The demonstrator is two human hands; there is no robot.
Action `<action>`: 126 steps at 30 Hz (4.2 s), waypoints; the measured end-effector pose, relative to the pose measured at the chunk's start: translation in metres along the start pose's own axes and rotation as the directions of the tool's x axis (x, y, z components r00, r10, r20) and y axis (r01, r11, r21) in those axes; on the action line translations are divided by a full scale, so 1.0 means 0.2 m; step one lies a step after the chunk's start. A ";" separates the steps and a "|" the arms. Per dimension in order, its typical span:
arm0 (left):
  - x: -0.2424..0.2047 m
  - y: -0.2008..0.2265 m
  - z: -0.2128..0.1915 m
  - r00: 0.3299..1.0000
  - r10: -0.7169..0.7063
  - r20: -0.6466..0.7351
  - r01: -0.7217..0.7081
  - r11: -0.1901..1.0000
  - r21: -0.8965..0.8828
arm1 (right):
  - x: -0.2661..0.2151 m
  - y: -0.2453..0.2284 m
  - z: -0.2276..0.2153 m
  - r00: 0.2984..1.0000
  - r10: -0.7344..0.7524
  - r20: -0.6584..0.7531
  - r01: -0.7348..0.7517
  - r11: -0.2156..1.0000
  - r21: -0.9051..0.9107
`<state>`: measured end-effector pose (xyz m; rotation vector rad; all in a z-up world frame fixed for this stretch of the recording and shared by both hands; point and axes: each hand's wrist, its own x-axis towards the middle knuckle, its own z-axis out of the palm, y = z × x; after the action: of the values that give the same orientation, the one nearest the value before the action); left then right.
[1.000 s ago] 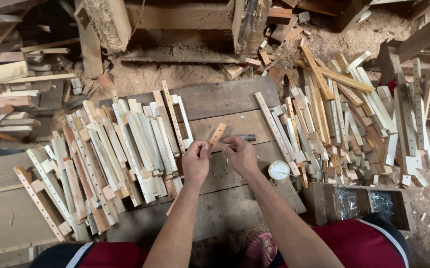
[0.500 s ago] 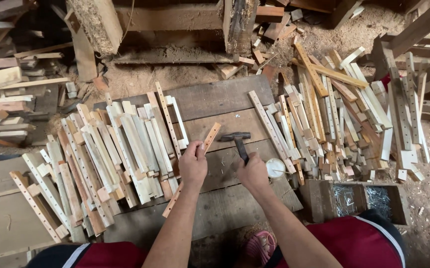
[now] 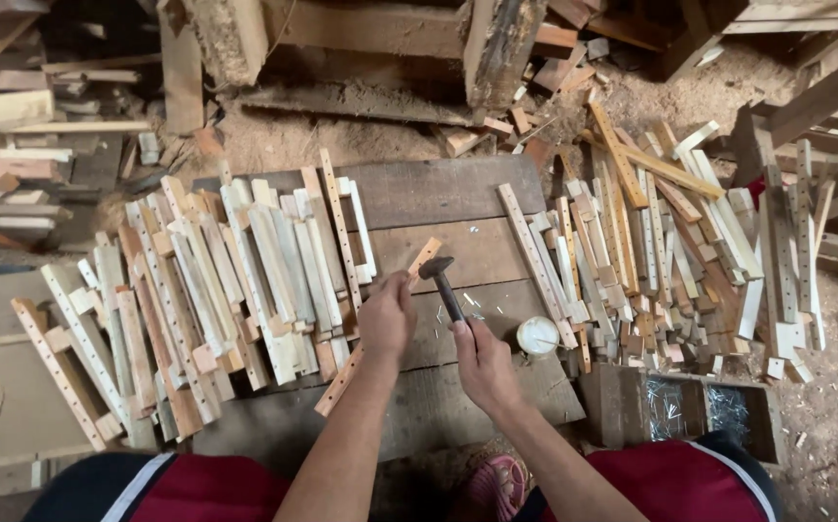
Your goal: Assemble wooden frames by applying glue to slats and hammering them into place.
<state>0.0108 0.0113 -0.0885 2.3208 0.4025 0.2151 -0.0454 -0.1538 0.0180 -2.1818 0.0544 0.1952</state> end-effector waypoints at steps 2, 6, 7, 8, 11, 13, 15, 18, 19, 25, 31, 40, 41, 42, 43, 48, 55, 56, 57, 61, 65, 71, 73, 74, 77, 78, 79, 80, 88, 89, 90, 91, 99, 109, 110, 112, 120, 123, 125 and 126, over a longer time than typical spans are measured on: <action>-0.01 -0.02 0.01 1.000 0.005 -0.004 -0.005 1.000 0.023 | 0.00 0.00 0.02 0.999 0.000 0.038 0.002 0.999 -0.054; 0.00 0.04 -0.07 0.997 -0.050 0.067 0.052 0.998 -0.041 | 0.01 0.00 0.05 0.997 0.023 0.072 -0.017 0.996 -0.087; 0.01 0.08 -0.09 0.997 -0.043 0.065 0.046 0.998 -0.043 | 0.01 -0.01 0.05 0.998 0.020 0.065 -0.014 0.996 -0.086; -0.01 0.10 -0.11 0.998 -0.023 0.051 0.025 0.998 -0.049 | -0.01 -0.01 0.05 0.999 0.013 0.036 -0.010 0.997 -0.073; -0.06 0.06 -0.09 0.998 -0.044 0.053 0.044 0.999 -0.010 | -0.02 0.11 0.10 0.999 -0.007 0.053 0.011 0.996 -0.086; -0.01 0.08 -0.08 0.998 -0.036 0.050 0.035 0.999 0.028 | 0.03 0.10 0.11 0.997 -0.046 0.058 0.052 0.994 -0.099; -0.03 0.10 -0.12 0.994 -0.074 0.076 0.069 0.995 0.067 | 0.00 0.01 0.09 0.997 0.031 0.065 -0.024 0.994 -0.104; -0.04 0.18 -0.20 0.984 -0.051 0.168 0.061 0.997 -0.055 | -0.05 0.06 0.08 0.992 -0.113 -0.059 0.114 0.993 0.023; -0.06 0.17 -0.21 0.983 -0.067 0.172 0.077 0.996 -0.054 | -0.04 0.11 0.10 0.993 -0.106 -0.045 0.107 0.994 0.019; -0.08 0.20 -0.24 0.980 -0.137 0.144 0.147 0.987 -0.064 | 0.03 -0.03 0.09 0.984 0.117 0.135 -0.082 0.967 -0.239; -0.08 0.22 -0.27 0.957 -0.189 0.220 0.200 0.979 -0.028 | 0.01 0.15 0.14 0.959 -0.234 -0.159 0.236 0.972 -0.007; -0.04 0.22 -0.26 0.951 -0.193 0.240 0.189 0.981 0.039 | 0.08 0.19 0.17 0.993 -0.077 -0.091 0.067 0.991 -0.114; -0.04 0.21 -0.25 0.944 -0.202 0.260 0.199 0.979 0.035 | 0.08 0.25 0.19 0.986 -0.135 -0.097 0.123 0.984 -0.129; 0.00 0.21 -0.25 0.943 -0.193 0.271 0.192 0.981 0.031 | 0.12 0.30 0.23 0.972 -0.205 -0.116 0.188 0.972 -0.139; -0.01 0.22 -0.26 0.945 -0.185 0.270 0.184 0.982 0.029 | 0.14 0.31 0.24 0.970 -0.207 -0.124 0.190 0.972 -0.138; -0.05 0.24 -0.31 0.963 -0.141 0.231 0.146 0.989 -0.003 | 0.07 0.08 0.19 0.997 -0.074 -0.026 0.065 0.966 -0.250; -0.01 0.24 -0.33 0.963 -0.100 0.249 0.111 0.993 -0.032 | 0.15 0.26 0.25 0.989 -0.140 -0.042 0.117 0.928 -0.355; -0.03 0.22 -0.32 0.964 -0.105 0.246 0.118 0.992 -0.039 | 0.11 0.20 0.22 0.987 -0.133 -0.086 0.097 0.936 -0.339; -0.04 0.20 -0.32 0.964 -0.109 0.243 0.124 0.991 -0.047 | 0.07 0.14 0.20 0.984 -0.124 -0.131 0.077 0.944 -0.321; -0.13 0.31 -0.49 0.938 -0.171 0.300 0.091 0.960 0.263 | 0.07 0.21 0.19 0.969 -0.095 -0.228 -0.007 0.912 -0.410; -0.19 0.47 -0.66 0.924 -0.228 0.308 0.180 0.968 0.177 | 0.14 0.35 0.20 0.979 -0.074 -0.188 -0.014 0.904 -0.428; -0.17 0.46 -0.82 0.930 -0.301 0.211 0.308 0.951 -0.002 | 0.12 -0.03 0.33 0.922 -0.347 -0.173 0.294 0.916 -0.272; -0.18 0.50 -0.99 0.923 -0.346 0.170 0.355 0.935 -0.023 | 0.07 -0.25 0.41 0.959 -0.267 -0.093 0.261 0.962 -0.074; -0.18 0.50 -1.09 0.908 -0.388 0.156 0.401 0.914 -0.061 | 0.05 -0.35 0.46 0.978 -0.205 0.035 0.201 0.976 0.089; -0.18 0.42 -1.26 0.903 -0.427 0.044 0.427 0.887 -0.177 | 0.00 -0.57 0.64 0.939 -0.217 0.268 0.128 0.941 0.314; -0.18 0.37 -1.29 0.907 -0.418 -0.045 0.395 0.884 -0.250 | -0.02 -0.63 0.70 0.899 -0.269 0.345 0.127 0.915 0.382; -0.18 0.34 -1.36 0.905 -0.422 -0.049 0.397 0.882 -0.253 | -0.08 -0.71 0.71 0.896 -0.272 0.350 0.130 0.915 0.381; -0.18 0.31 -1.42 0.880 -0.463 -0.111 0.420 0.864 -0.278 | -0.14 -0.79 0.71 0.884 -0.267 0.383 0.113 0.919 0.379; -0.13 -0.18 -1.46 0.783 -0.470 -0.406 0.511 0.860 -0.010 | 0.08 -0.64 0.78 0.996 -0.034 0.081 0.037 0.999 -0.029; -0.13 -0.18 -1.47 0.791 -0.483 -0.375 0.510 0.859 -0.031 | 0.11 -0.62 0.78 0.996 0.002 0.086 0.006 0.996 -0.094; -0.15 -0.18 -1.47 0.801 -0.494 -0.338 0.509 0.859 -0.049 | 0.13 -0.59 0.78 0.995 0.045 0.086 -0.030 0.987 -0.159; -0.15 -0.19 -1.46 0.800 -0.497 -0.335 0.511 0.858 -0.053 | 0.15 -0.57 0.78 0.995 0.046 0.086 -0.031 0.986 -0.164; -0.09 -0.23 -1.44 0.784 -0.511 -0.351 0.537 0.843 -0.027 | 0.35 -0.40 0.86 0.966 0.180 0.187 -0.116 0.944 -0.307; -0.07 -0.02 -1.35 0.835 -0.386 -0.392 0.486 0.851 0.199 | 0.21 -0.70 0.67 0.856 0.359 0.371 -0.316 0.933 -0.174; -0.06 -0.03 -1.30 0.861 -0.323 -0.393 0.421 0.886 0.193 | 0.24 -0.65 0.70 0.853 0.361 0.378 -0.354 0.931 -0.090; -0.05 -0.06 -1.16 0.882 -0.259 -0.393 0.352 0.917 0.186 | 0.36 -0.43 0.79 0.850 0.363 0.383 -0.391 0.921 -0.005; 0.00 -0.20 -0.73 0.961 -0.183 -0.206 0.243 0.914 0.325 | 0.40 -0.11 0.87 0.970 0.137 0.198 -0.130 0.990 -0.049; -0.01 -0.17 -0.77 0.954 -0.166 -0.248 0.232 0.936 0.266 | 0.34 -0.22 0.79 0.983 0.116 0.145 -0.108 0.992 -0.060; -0.01 -0.13 -0.78 0.947 -0.167 -0.274 0.225 0.955 0.193 | 0.40 -0.10 0.84 0.990 0.096 0.105 -0.084 0.990 -0.110; -0.01 -0.11 -0.78 0.938 -0.173 -0.300 0.217 0.969 0.119 | 0.42 -0.04 0.86 0.995 0.075 0.067 -0.063 0.985 -0.162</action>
<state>-0.0392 0.1284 0.0058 2.3813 0.8169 0.4403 0.0178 -0.0067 -0.0876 -2.3325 0.0756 0.3284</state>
